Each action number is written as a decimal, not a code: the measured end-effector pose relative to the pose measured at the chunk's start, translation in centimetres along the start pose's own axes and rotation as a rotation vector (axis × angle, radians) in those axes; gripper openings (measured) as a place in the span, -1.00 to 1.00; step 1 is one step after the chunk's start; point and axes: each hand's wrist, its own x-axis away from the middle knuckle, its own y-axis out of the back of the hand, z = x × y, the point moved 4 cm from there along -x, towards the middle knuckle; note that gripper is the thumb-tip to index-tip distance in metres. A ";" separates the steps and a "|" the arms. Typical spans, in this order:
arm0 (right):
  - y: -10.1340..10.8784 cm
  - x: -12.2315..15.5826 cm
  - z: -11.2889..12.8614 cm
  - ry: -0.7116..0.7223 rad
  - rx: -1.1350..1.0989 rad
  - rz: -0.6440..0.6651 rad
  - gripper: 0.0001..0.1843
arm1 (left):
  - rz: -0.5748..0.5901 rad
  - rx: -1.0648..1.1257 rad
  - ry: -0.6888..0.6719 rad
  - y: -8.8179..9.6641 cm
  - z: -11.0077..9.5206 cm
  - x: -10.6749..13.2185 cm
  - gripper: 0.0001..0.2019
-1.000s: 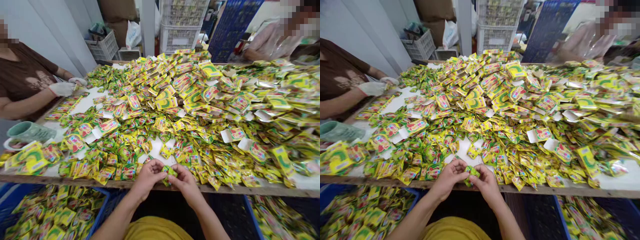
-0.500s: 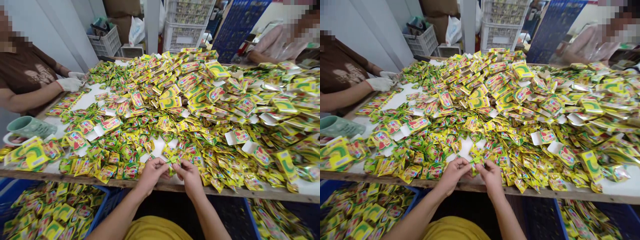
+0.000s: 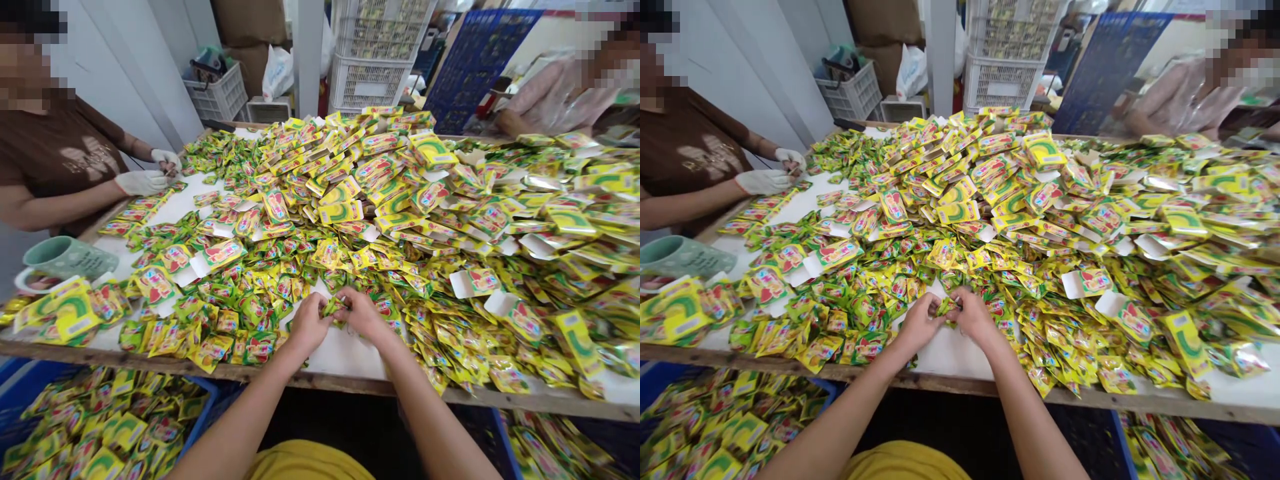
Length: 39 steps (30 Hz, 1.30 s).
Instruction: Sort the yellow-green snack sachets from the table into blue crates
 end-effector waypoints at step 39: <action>0.7 10.0 -0.5 0.049 -0.357 -0.307 -0.85 | -0.422 0.277 -0.017 16.5 -2.5 -4.7 -0.85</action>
